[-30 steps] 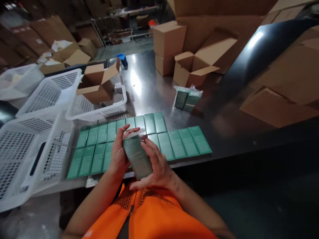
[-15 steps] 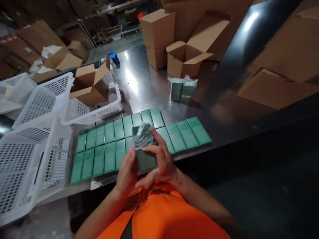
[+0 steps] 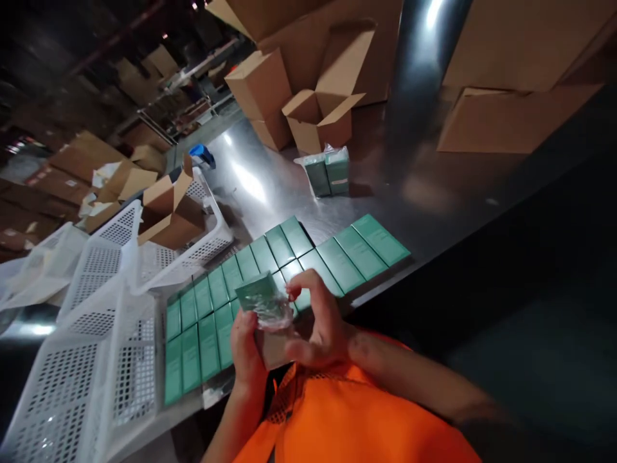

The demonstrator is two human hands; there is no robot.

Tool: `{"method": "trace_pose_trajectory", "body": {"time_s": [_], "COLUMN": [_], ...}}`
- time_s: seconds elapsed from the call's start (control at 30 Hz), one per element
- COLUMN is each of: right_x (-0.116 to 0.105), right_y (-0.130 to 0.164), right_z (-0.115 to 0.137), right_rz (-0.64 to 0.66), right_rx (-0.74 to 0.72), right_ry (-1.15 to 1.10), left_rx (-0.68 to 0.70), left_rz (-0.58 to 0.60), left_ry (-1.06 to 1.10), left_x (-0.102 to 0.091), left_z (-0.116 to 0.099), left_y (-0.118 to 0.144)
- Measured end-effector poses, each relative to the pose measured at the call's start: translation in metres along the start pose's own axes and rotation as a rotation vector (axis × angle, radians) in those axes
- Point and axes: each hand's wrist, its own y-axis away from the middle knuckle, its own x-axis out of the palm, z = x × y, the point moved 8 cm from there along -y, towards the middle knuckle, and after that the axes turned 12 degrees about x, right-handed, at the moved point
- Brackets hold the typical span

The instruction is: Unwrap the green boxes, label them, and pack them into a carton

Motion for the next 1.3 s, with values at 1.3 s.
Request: {"method": "trace_pose_trajectory", "body": {"time_s": [1.3], "right_x": [-0.138], "right_y": [-0.212], "right_z": [-0.017], "right_rz": [-0.206], "right_rx": [0.16], "right_ry": [1.338], "left_rx": [-0.064], "left_rz": [0.506], "left_ry": [-0.287], "left_x": [-0.017], "left_z": [0.017], "left_y": [0.075]}}
